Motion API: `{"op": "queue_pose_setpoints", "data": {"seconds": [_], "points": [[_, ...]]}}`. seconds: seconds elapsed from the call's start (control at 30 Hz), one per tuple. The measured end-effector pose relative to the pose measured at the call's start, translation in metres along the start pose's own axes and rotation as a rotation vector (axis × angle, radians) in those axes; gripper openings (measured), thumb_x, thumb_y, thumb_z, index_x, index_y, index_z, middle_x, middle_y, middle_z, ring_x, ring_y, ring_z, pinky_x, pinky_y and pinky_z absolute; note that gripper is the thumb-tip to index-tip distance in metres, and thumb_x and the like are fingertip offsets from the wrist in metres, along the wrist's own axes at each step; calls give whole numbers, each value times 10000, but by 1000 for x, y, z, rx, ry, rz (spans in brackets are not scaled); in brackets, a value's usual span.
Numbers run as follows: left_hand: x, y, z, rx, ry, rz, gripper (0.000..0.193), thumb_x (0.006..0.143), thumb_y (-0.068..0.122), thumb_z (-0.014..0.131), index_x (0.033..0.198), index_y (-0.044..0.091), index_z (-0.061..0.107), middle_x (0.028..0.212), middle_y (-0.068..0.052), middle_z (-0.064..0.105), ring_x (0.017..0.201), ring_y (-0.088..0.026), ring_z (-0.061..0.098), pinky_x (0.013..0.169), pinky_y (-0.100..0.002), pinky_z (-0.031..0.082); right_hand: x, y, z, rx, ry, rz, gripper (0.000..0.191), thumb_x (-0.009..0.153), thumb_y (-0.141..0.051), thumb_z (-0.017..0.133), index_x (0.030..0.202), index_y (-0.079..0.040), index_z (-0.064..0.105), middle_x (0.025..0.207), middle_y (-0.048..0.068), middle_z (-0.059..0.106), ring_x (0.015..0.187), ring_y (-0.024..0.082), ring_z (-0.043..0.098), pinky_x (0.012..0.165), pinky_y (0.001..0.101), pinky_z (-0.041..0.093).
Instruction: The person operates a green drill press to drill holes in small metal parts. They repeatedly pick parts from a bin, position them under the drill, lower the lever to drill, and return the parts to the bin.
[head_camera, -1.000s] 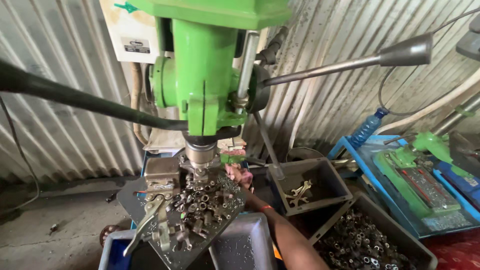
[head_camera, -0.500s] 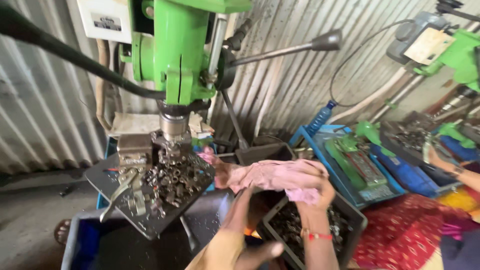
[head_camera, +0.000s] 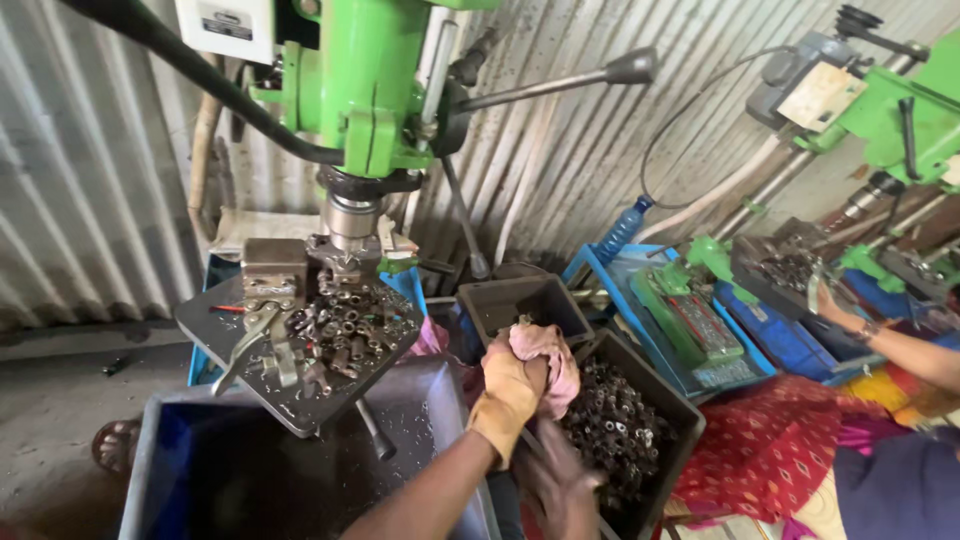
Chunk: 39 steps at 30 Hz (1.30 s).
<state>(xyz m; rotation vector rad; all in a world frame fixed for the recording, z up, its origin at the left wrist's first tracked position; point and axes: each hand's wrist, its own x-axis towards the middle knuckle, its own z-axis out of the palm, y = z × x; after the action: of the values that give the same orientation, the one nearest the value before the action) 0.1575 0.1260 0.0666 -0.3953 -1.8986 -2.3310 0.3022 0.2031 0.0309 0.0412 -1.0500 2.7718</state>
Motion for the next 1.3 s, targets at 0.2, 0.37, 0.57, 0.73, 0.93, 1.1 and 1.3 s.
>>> {"op": "queue_pose_setpoints", "data": {"seconds": [0.2,0.37,0.57,0.73,0.93,1.1,1.3], "points": [[-33,-6,-9,310,-517,174,619,809,201,744,1388,73,568,1364,-209,543,1235,-443,495,980,-594,430,-2,-1,7,-57,-131,-113,734,1056,-619,378,1513,-45,384,1507,181,462,1379,360,514,1064,566,430],[-95,-29,-43,586,-175,512,607,883,267,733,1449,116,574,1476,-271,476,1363,-522,434,1059,-601,445,109,17,18,-148,189,-17,446,1043,-397,435,1352,-93,539,1285,80,641,1166,234,640,1022,404,513],[-112,-41,-113,591,-186,816,520,835,263,779,1308,101,639,1364,-257,531,1275,-484,506,1012,-531,494,232,75,69,-40,-1,-44,222,1073,-254,553,1195,-84,625,1123,66,694,1068,232,651,985,411,525],[-88,-3,-167,587,-165,866,469,804,248,820,1216,82,669,1264,-219,583,1164,-425,577,943,-494,519,254,116,83,-777,115,182,221,998,-227,621,1145,-67,662,976,74,696,855,226,640,765,396,519],[-67,72,-229,628,162,890,413,767,231,869,1105,59,705,1144,-173,645,1030,-355,662,859,-449,550,248,50,70,-1138,339,-85,222,957,-211,691,1107,-48,707,816,72,677,640,181,608,529,349,476],[-9,120,-275,820,520,741,429,783,129,758,1181,21,643,1224,-246,554,1177,-449,507,1005,-553,393,247,-31,113,-929,229,-352,345,1051,-422,583,1074,-81,631,869,16,650,693,117,603,578,285,492],[39,140,-316,916,524,739,232,915,146,718,1121,63,653,1097,-129,617,1093,-344,566,992,-510,400,251,-114,215,-561,-35,-666,432,1177,-506,488,1075,-117,645,955,-43,576,798,51,464,694,225,355]]}}
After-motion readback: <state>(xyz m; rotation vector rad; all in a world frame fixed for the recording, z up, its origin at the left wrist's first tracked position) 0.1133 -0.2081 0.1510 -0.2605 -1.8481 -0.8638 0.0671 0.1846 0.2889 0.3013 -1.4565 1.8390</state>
